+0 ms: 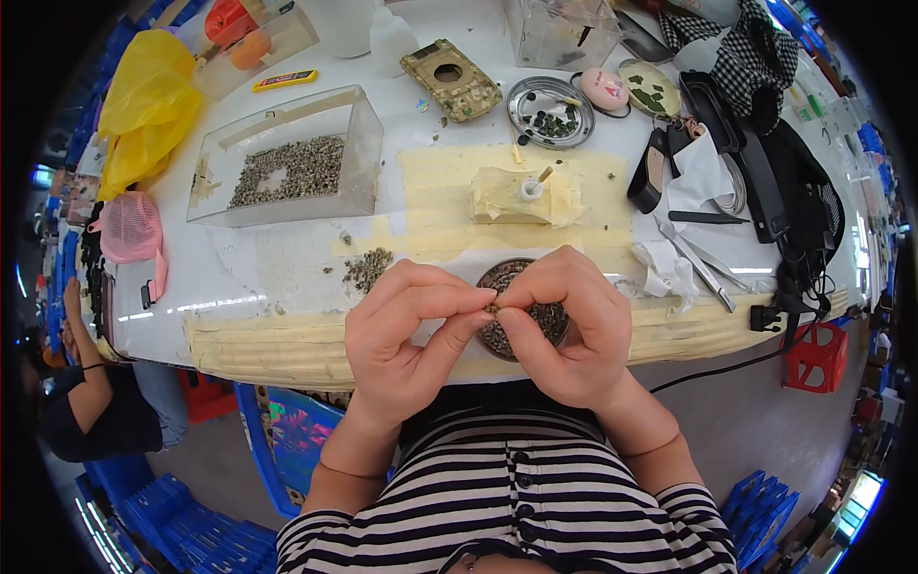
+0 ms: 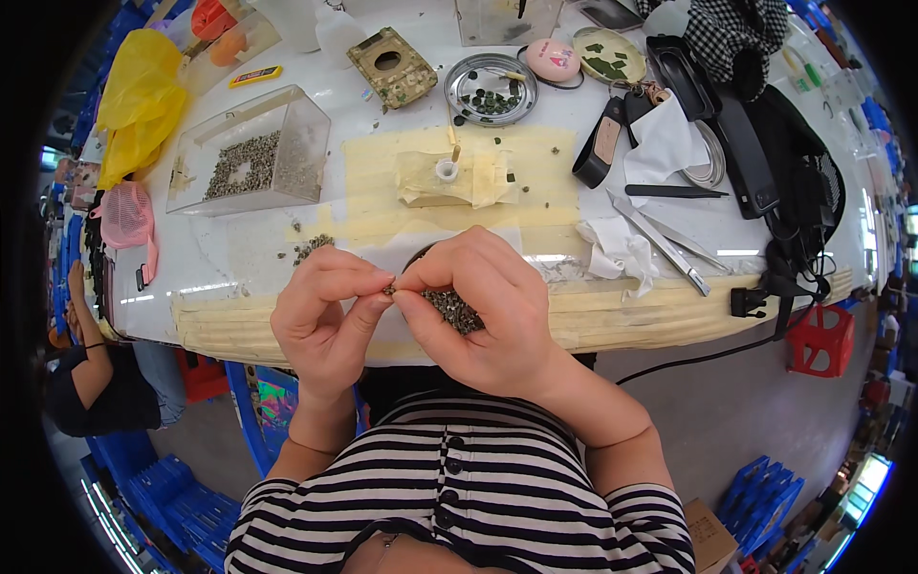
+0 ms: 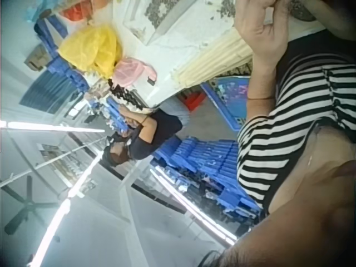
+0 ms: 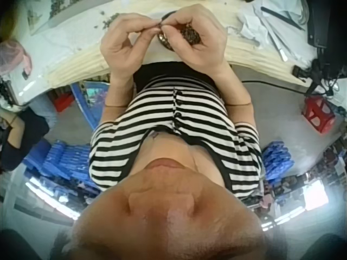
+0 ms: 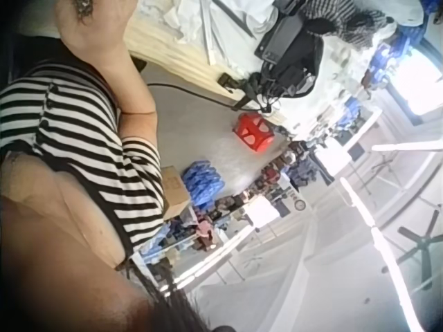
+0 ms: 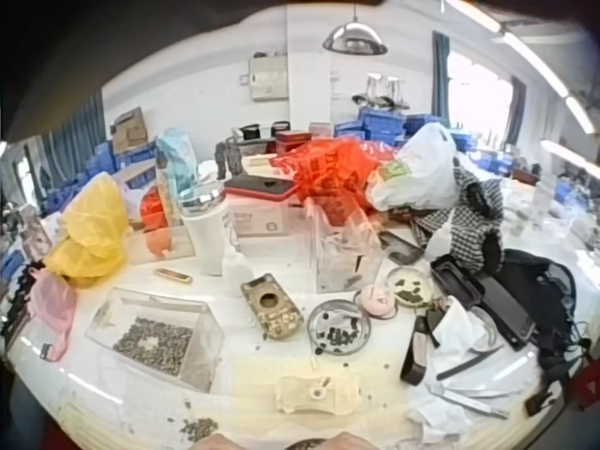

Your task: Assembling small metal pins and components into a toy tank chassis on a workbench.

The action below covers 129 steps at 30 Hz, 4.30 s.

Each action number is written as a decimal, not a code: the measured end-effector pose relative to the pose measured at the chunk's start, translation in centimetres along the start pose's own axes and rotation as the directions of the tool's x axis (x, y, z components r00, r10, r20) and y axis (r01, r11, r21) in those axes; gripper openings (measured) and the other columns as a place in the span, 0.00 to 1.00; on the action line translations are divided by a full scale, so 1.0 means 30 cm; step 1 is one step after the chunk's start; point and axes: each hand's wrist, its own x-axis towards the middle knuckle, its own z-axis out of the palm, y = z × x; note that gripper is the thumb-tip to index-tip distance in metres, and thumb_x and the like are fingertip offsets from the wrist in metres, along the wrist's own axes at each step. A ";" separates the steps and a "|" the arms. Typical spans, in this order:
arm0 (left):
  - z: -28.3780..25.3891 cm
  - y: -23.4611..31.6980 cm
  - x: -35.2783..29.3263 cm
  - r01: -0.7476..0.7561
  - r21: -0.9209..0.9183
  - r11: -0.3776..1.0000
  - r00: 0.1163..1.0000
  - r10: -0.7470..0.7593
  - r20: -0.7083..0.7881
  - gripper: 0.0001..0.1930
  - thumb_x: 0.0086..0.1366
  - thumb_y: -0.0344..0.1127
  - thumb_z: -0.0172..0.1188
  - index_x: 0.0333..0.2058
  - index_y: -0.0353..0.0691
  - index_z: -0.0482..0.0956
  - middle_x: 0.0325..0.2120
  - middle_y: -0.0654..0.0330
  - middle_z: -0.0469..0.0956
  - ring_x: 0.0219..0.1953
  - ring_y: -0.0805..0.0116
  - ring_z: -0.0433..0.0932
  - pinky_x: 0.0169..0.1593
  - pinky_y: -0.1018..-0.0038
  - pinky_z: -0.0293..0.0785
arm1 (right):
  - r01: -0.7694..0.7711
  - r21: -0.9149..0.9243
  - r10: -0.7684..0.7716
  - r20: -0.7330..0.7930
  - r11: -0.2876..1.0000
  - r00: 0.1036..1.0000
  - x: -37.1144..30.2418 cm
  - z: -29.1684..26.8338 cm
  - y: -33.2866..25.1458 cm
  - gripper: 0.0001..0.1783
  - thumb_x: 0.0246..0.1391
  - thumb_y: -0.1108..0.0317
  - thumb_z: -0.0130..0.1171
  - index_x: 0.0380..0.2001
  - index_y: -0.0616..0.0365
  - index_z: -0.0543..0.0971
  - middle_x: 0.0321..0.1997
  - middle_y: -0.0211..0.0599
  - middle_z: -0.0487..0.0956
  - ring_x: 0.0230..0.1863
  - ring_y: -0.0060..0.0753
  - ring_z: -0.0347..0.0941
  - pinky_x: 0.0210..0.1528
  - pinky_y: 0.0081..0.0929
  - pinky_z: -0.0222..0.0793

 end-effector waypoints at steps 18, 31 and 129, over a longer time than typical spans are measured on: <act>-0.021 -0.010 -0.015 0.159 -0.263 0.951 0.985 -0.172 -0.029 0.08 0.56 0.20 0.69 0.35 0.34 0.85 0.31 0.58 0.80 0.34 0.70 0.76 0.39 0.77 0.72 | 0.194 -0.135 -0.191 0.035 0.972 0.981 -0.002 0.004 0.003 0.17 0.40 0.77 0.72 0.38 0.58 0.86 0.31 0.33 0.80 0.28 0.33 0.74 0.29 0.26 0.69; -0.007 -0.006 -0.010 0.006 -0.055 0.998 0.998 -0.010 -0.061 0.10 0.54 0.21 0.71 0.36 0.35 0.86 0.31 0.59 0.81 0.33 0.69 0.78 0.36 0.78 0.72 | 0.141 -0.093 -0.138 0.041 0.986 0.990 -0.007 -0.001 0.006 0.13 0.46 0.79 0.65 0.39 0.64 0.85 0.33 0.39 0.82 0.31 0.33 0.76 0.33 0.25 0.70; -0.047 0.034 -0.010 0.401 -0.423 0.813 0.914 -0.384 0.129 0.12 0.58 0.19 0.69 0.37 0.32 0.74 0.32 0.56 0.83 0.37 0.72 0.83 0.45 0.77 0.79 | 0.087 -0.121 -0.087 0.001 0.989 0.996 -0.009 0.021 0.003 0.15 0.40 0.80 0.71 0.35 0.58 0.85 0.29 0.33 0.79 0.29 0.32 0.74 0.29 0.26 0.69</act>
